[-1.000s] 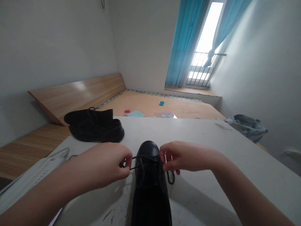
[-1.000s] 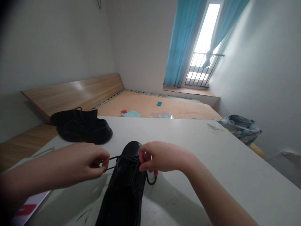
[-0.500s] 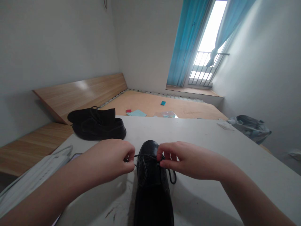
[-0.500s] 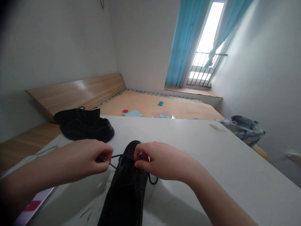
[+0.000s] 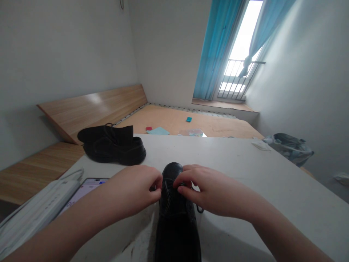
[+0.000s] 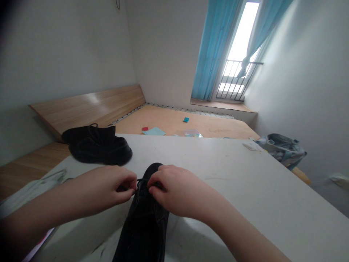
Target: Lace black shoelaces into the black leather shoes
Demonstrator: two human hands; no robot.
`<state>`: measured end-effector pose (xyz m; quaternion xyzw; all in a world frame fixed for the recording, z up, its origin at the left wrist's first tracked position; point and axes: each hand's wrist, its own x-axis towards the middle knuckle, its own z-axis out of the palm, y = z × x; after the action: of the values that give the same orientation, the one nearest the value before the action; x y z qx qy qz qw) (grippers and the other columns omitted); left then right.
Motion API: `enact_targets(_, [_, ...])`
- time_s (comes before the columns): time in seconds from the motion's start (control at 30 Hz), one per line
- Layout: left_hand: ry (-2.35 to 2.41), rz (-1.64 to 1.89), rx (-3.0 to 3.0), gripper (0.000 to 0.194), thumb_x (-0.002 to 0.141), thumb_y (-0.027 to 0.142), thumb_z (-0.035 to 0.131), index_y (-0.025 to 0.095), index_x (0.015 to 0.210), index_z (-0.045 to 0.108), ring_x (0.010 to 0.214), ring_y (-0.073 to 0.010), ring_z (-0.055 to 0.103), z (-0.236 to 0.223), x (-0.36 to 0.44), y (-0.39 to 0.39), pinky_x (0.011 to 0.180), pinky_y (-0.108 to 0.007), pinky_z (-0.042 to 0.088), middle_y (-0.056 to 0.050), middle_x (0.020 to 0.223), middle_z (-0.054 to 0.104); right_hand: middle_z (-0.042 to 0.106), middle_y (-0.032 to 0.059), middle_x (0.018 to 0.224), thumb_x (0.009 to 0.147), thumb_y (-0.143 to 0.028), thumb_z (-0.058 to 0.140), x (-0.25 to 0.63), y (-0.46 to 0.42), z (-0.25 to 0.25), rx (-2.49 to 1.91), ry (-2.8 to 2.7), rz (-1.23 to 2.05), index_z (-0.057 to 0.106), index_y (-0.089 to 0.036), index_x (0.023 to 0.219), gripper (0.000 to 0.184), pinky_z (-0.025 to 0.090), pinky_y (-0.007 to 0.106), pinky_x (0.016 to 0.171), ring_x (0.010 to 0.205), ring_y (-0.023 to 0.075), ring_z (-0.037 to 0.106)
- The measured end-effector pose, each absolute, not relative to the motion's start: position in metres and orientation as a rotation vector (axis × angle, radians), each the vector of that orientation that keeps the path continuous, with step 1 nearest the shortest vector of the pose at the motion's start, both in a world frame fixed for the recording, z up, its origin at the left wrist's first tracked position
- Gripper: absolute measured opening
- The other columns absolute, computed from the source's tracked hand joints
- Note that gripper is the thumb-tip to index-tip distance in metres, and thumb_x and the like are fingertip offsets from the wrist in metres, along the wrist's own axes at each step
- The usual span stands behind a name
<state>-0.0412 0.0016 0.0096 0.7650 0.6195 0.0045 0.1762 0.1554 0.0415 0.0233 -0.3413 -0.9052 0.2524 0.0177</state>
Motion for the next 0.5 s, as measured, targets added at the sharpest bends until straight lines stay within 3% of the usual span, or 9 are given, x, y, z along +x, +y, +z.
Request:
enact_targets(0.13, [1.756,-0.005,2.188,0.022,0.079,0.028,0.047,0.022,0.067,0.065,0.062,-0.0188,0.06,0.006,-0.04,0.001,0.051,-0.028,0.026,-0.002,0.067,0.068,0.066,0.007,0.098,0.084,-0.018,0.059,0.144,0.037,0.013,-1.092,-2.781,0.685,0.073,-0.019,0.096,0.019,0.042,0.032,0.085,0.097,0.0211,0.058])
enact_targets(0.37, [1.782,-0.033,2.176,0.021,0.08,0.027,0.048,0.022,0.07,0.066,0.066,-0.0207,0.062,0.007,-0.04,0.0,0.054,-0.029,0.03,-0.003,0.07,0.069,0.062,0.0037,0.083,0.078,-0.012,0.06,0.133,0.036,0.003,-1.086,-2.731,0.644,0.07,-0.017,0.078,0.011,0.04,0.028,0.073,0.082,0.017,0.054])
enact_targets(0.5, [1.726,0.256,2.242,0.021,0.083,0.028,0.047,0.021,0.081,0.067,0.08,-0.0216,0.061,0.012,-0.037,0.001,0.067,-0.031,0.039,-0.004,0.085,0.068,0.059,0.0019,0.08,0.08,-0.011,0.058,0.137,0.039,0.008,-1.037,-2.551,0.591,0.064,-0.017,0.078,0.009,0.04,0.029,0.075,0.083,0.0168,0.052])
